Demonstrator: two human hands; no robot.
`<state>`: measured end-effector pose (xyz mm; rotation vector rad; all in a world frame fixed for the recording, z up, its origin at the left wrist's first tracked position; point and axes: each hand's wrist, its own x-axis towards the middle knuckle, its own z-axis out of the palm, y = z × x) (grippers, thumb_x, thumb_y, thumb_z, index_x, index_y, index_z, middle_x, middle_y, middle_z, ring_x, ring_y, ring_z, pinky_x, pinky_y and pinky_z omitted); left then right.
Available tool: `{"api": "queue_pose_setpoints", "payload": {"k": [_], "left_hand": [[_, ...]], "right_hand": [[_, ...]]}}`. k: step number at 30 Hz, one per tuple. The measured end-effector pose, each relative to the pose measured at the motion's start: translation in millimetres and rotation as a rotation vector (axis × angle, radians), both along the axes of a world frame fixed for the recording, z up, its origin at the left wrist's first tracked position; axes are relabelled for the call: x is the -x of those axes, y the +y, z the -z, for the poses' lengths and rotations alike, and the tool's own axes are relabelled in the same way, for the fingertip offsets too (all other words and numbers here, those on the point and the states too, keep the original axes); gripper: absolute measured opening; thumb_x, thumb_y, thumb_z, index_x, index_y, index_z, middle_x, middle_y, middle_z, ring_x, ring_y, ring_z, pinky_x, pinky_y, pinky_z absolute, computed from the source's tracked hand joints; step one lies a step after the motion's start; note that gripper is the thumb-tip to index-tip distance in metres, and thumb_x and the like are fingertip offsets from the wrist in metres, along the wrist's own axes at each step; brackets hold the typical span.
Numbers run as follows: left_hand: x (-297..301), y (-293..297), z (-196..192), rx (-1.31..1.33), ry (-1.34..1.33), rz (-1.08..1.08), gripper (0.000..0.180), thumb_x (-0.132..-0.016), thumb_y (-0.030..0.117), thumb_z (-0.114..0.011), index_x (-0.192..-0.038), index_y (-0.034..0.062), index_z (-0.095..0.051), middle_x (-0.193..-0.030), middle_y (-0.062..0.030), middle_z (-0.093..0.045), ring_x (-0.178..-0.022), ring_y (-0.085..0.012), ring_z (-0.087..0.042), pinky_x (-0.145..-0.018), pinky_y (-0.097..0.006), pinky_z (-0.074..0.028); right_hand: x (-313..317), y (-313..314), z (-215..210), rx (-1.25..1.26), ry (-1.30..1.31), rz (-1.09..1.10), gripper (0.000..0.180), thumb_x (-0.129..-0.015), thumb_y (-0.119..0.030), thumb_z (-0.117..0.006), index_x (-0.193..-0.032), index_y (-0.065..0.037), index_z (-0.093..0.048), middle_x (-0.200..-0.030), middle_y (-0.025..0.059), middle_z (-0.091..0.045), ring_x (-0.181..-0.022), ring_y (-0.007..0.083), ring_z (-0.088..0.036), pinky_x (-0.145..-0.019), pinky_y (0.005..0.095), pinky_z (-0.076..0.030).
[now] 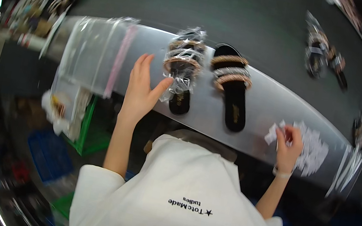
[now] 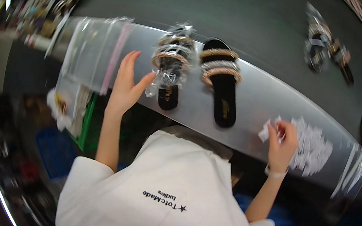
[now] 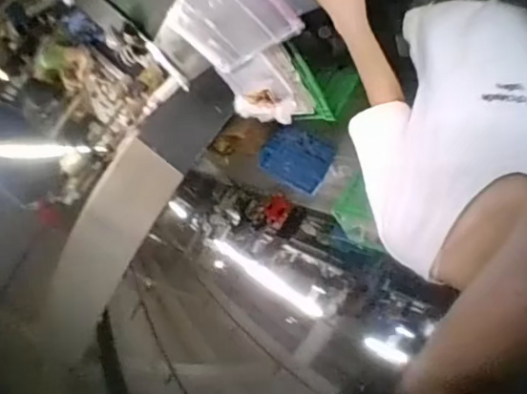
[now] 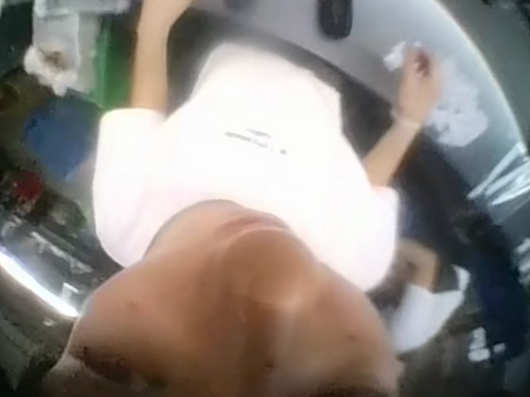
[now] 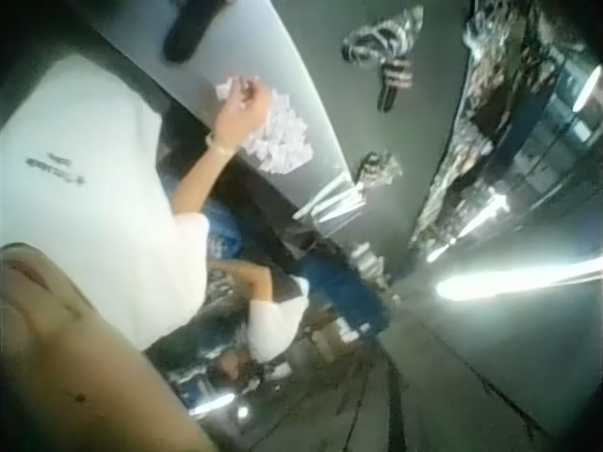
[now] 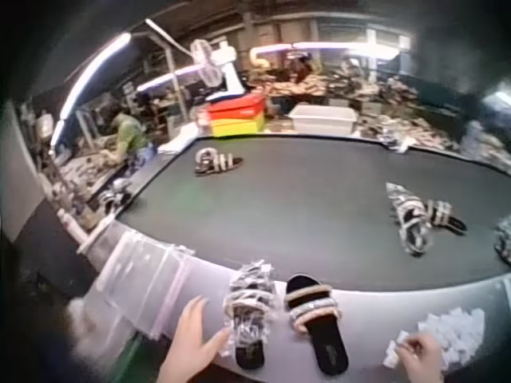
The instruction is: The person packages black sandals with gold straps into clear plastic bags at a factory workstation. They pick up a sandal, insert it into a bag, and seal it before placing it on a pile of finished items. The process is repeated for multiple pairs of sandals.
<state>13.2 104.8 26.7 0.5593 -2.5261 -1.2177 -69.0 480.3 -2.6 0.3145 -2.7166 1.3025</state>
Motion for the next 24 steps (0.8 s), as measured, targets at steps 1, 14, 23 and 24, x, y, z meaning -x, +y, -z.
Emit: {"api": "queue_pose_setpoints", "payload": {"k": [1, 14, 23, 24], "left_hand": [[-5.4, 11.4, -30.2, 0.156, 0.104, 0.023, 0.039, -0.089, 0.021, -0.057, -0.122, 0.0016, -0.048, -0.106, -0.0101, -0.058, -0.095, -0.0204, -0.058, -0.078, -0.029, -0.047], [-106.6, 105.7, -210.9, -1.476, -0.356, 0.733, 0.044, -0.093, 0.039, -0.048, -0.092, -0.0032, -0.06, -0.084, -0.0138, -0.061, -0.081, -0.0207, -0.058, -0.078, -0.03, -0.045], [-182.6, 161.4, -216.1, -1.405, 0.0, 0.251, 0.053, -0.095, 0.044, -0.041, -0.11, -0.0035, -0.059, -0.106, -0.019, -0.062, -0.102, -0.0235, -0.056, -0.087, -0.032, -0.041], [-187.2, 160.8, -210.9, -1.425, 0.033, 0.295, 0.053, -0.095, 0.044, -0.042, -0.113, -0.0034, -0.057, -0.11, -0.0193, -0.06, -0.106, -0.024, -0.054, -0.091, -0.032, -0.04]], "right_hand": [[-3.0, -9.8, -6.1, 0.029, -0.006, -0.005, 0.012, -0.075, -0.005, -0.069, -0.081, -0.001, -0.059, -0.067, 0.0024, -0.05, -0.059, 0.01, -0.041, -0.054, 0.0246, -0.035], [-50.3, -112.0, -11.8, 0.442, -0.375, -0.821, 0.014, -0.074, -0.001, -0.071, -0.081, -0.001, -0.058, -0.073, 0.0009, -0.052, -0.063, 0.0075, -0.044, -0.058, 0.0201, -0.036], [-64.0, -132.8, 9.2, 0.463, -0.454, -1.147, 0.013, -0.077, 0.002, -0.069, -0.083, 0.0, -0.058, -0.075, 0.0, -0.053, -0.065, 0.0066, -0.045, -0.06, 0.0193, -0.036], [-64.6, -135.8, 10.5, 0.464, -0.464, -1.159, 0.014, -0.076, 0.002, -0.069, -0.083, 0.0, -0.058, -0.075, 0.0, -0.052, -0.065, 0.0066, -0.045, -0.06, 0.0193, -0.036]]}}
